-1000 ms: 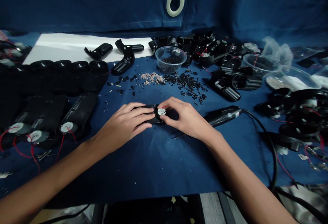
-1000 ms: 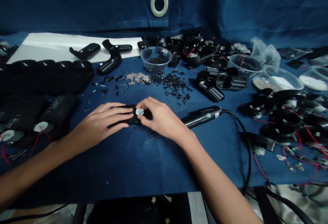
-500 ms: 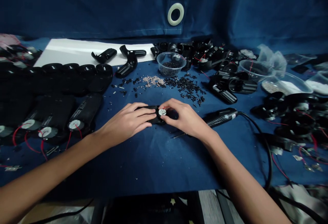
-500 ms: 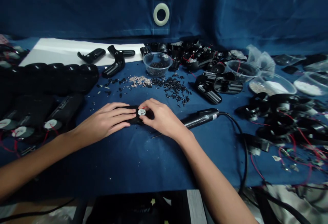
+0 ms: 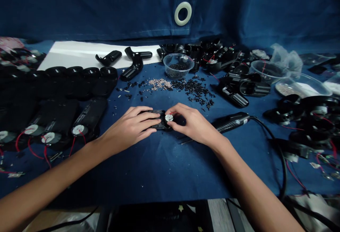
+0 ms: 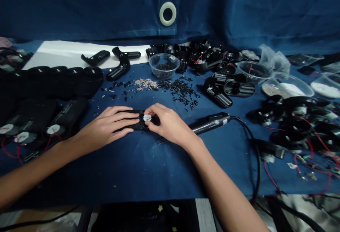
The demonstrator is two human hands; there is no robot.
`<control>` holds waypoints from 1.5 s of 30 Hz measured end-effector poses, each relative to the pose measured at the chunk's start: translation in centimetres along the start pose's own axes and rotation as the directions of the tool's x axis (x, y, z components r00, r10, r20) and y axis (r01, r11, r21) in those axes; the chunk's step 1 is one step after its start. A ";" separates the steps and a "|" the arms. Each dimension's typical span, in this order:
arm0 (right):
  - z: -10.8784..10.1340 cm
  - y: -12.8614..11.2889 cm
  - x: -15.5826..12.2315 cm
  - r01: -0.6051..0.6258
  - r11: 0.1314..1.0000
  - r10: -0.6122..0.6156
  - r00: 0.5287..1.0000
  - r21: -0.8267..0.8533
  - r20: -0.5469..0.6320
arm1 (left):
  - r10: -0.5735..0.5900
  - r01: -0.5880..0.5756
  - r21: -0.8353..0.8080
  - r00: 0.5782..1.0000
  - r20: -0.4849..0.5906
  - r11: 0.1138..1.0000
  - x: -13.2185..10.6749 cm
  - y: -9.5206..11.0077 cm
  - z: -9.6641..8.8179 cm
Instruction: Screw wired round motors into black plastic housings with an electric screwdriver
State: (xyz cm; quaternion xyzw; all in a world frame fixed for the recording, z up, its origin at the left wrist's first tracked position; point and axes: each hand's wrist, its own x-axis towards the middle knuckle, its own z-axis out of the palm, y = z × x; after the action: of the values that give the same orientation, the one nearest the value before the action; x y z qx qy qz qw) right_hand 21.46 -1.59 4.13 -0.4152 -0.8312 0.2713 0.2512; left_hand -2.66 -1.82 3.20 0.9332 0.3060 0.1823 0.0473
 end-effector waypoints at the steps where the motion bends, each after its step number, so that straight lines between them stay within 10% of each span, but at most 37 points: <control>1: 0.0 0.0 0.0 -0.002 1.000 0.002 1.000 0.001 0.002 | 0.002 -0.002 0.004 1.000 0.002 1.000 0.0 0.0 0.0; 33: 0.2 0.4 0.4 0.034 0.996 -0.025 0.994 -0.088 0.107 | 0.034 -0.034 -0.002 0.997 0.075 0.999 0.5 0.0 -0.4; 45: 0.1 -0.2 0.8 -0.016 0.964 0.051 0.991 -0.266 0.126 | 0.103 -0.079 -0.121 0.974 0.204 0.989 5.3 0.1 -0.9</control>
State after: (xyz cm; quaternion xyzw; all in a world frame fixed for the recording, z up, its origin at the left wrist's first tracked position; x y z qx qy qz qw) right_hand 20.85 -1.02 4.35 -0.4402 -0.8676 0.1890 0.1334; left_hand 1.05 1.22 5.74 0.9562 0.2454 0.1018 0.1232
